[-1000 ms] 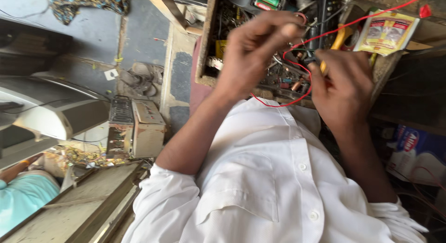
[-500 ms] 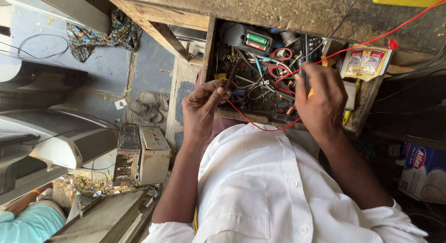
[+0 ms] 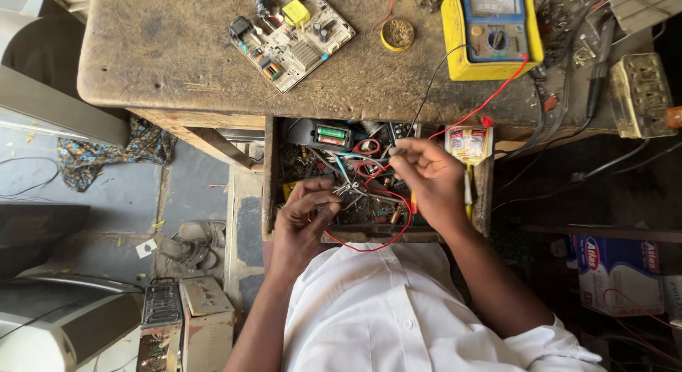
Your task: The person tests a green circuit board with multimeter probes, probing components on the board. They then pick up a soldering iron and solder points on the board, repositioning and turning it over. Finally they handle small electronic components from a parts tray and work on a smaller board.
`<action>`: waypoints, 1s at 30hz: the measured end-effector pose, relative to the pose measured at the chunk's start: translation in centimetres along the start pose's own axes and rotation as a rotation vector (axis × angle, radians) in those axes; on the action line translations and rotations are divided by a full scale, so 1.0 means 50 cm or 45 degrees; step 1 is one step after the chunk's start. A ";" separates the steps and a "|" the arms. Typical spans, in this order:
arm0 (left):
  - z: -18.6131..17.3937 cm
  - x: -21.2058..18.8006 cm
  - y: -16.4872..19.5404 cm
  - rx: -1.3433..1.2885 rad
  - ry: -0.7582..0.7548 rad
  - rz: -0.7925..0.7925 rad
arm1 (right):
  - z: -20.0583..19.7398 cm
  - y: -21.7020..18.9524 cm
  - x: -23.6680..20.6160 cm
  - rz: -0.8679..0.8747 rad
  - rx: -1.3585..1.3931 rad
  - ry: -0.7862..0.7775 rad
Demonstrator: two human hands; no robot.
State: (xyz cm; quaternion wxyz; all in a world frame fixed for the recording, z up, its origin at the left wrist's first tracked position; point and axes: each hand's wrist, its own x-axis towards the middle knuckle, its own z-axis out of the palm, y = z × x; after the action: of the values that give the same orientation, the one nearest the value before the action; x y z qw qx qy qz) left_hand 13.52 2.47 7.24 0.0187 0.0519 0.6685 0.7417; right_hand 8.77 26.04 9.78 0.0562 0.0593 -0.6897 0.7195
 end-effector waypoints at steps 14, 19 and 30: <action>0.010 0.035 -0.021 -0.509 -0.501 -0.048 | -0.021 -0.032 -0.040 0.026 0.083 0.025; -0.041 0.062 0.012 -0.833 -0.245 -0.120 | 0.007 0.025 -0.068 -0.206 -0.991 -0.289; -0.098 0.061 0.053 -0.912 -0.130 -0.033 | 0.153 0.082 -0.091 -0.272 -0.881 -0.640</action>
State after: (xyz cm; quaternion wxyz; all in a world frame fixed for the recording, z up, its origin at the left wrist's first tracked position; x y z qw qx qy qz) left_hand 10.09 -2.37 9.51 0.0784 0.0707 0.3652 0.9249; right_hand 12.64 18.22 5.32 -0.0227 0.2811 -0.8722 0.3996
